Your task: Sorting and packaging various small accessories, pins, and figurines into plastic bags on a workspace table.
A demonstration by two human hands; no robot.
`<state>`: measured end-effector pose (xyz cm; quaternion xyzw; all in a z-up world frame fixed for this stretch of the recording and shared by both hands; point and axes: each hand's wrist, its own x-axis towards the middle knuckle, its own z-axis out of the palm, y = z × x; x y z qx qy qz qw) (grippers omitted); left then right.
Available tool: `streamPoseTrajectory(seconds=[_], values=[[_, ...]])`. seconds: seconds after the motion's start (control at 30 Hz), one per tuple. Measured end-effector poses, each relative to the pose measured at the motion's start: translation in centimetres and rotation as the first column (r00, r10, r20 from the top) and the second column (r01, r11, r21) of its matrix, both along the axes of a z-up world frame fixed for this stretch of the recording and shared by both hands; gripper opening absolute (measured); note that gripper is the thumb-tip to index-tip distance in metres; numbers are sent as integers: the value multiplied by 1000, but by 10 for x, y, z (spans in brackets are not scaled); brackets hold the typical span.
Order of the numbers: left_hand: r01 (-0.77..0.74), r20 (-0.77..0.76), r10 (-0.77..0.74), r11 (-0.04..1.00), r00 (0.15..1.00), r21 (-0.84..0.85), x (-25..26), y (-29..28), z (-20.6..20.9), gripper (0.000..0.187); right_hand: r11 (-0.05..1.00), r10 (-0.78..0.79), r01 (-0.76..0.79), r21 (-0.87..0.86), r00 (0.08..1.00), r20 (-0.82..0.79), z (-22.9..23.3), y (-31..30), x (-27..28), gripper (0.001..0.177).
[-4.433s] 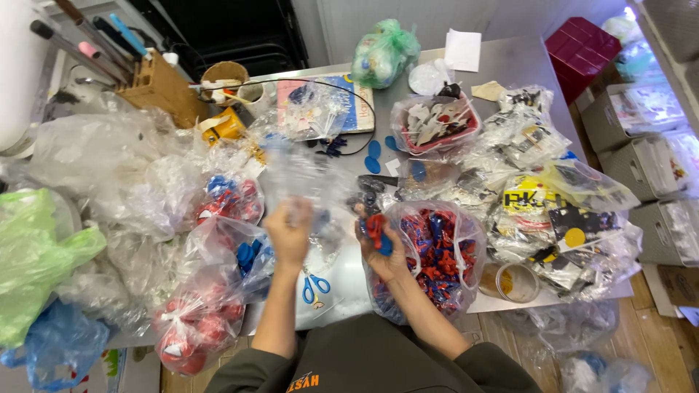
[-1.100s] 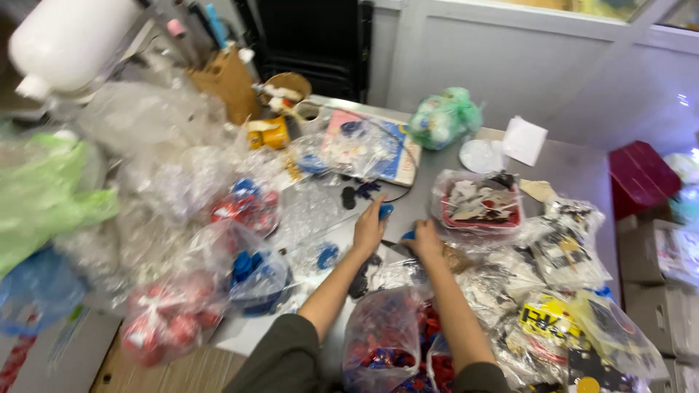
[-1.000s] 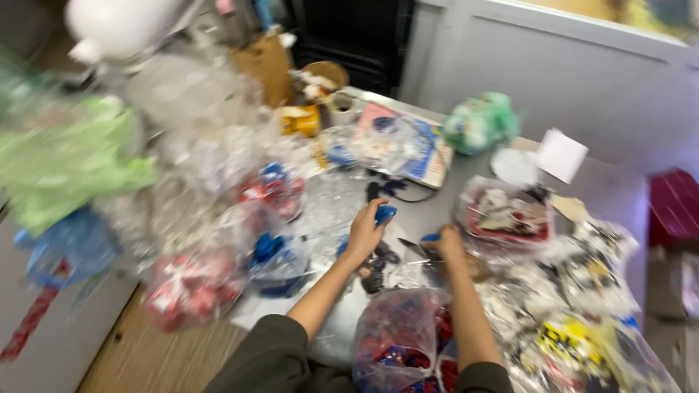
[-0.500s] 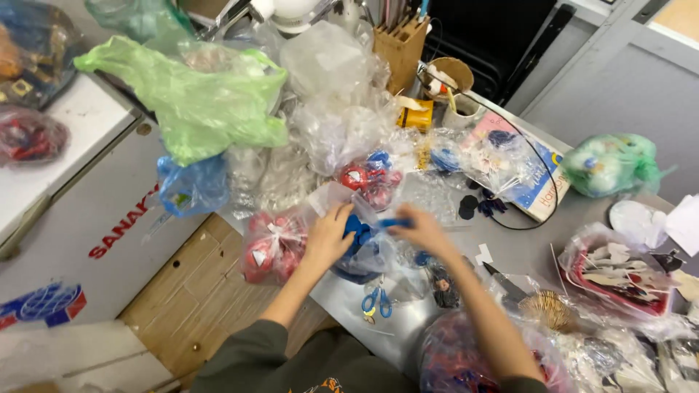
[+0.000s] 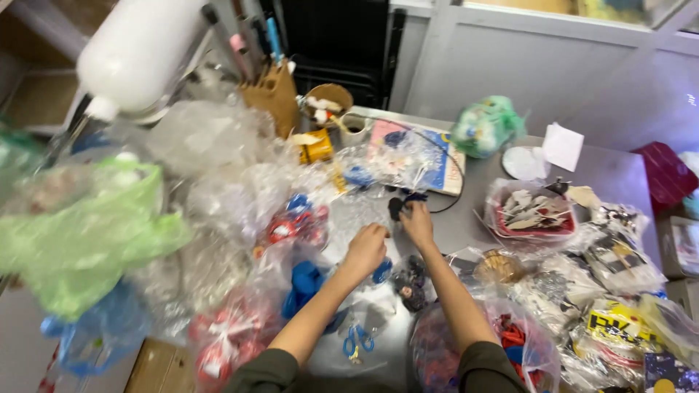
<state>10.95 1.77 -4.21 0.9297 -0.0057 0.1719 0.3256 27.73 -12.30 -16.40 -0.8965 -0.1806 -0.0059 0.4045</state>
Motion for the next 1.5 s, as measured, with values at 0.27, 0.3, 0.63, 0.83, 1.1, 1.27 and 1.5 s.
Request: streamPoseTrajectory(seconds=[0.27,0.3,0.63,0.83,1.1,1.27,1.5], values=[[-42,-93,83,928,992,371,186,-4,-178,54,942,-46,73,-327,995,87,-8,-10,45,62],[-74,-17,87,917,996,392,192,1,-179,61,930,-33,58,-363,997,75,1,-4,45,64],[77,-346,40,945,938,318,151,5,-145,42,886,111,-34,-462,984,139,18,8,20,58],[-223,-113,294,881,949,418,135,39,-121,51,878,356,-252,-408,912,203,16,-7,-32,53],[82,-477,90,941,874,328,145,76,-182,77,973,212,-201,-113,973,91,9,5,-36,72],[59,-208,-3,963,978,263,100,41,-121,64,986,103,-110,-127,993,-63,30,-16,-36,81],[-32,-682,178,975,710,221,99,14,-83,130,862,99,-195,-467,970,-221,52,6,-24,110]])
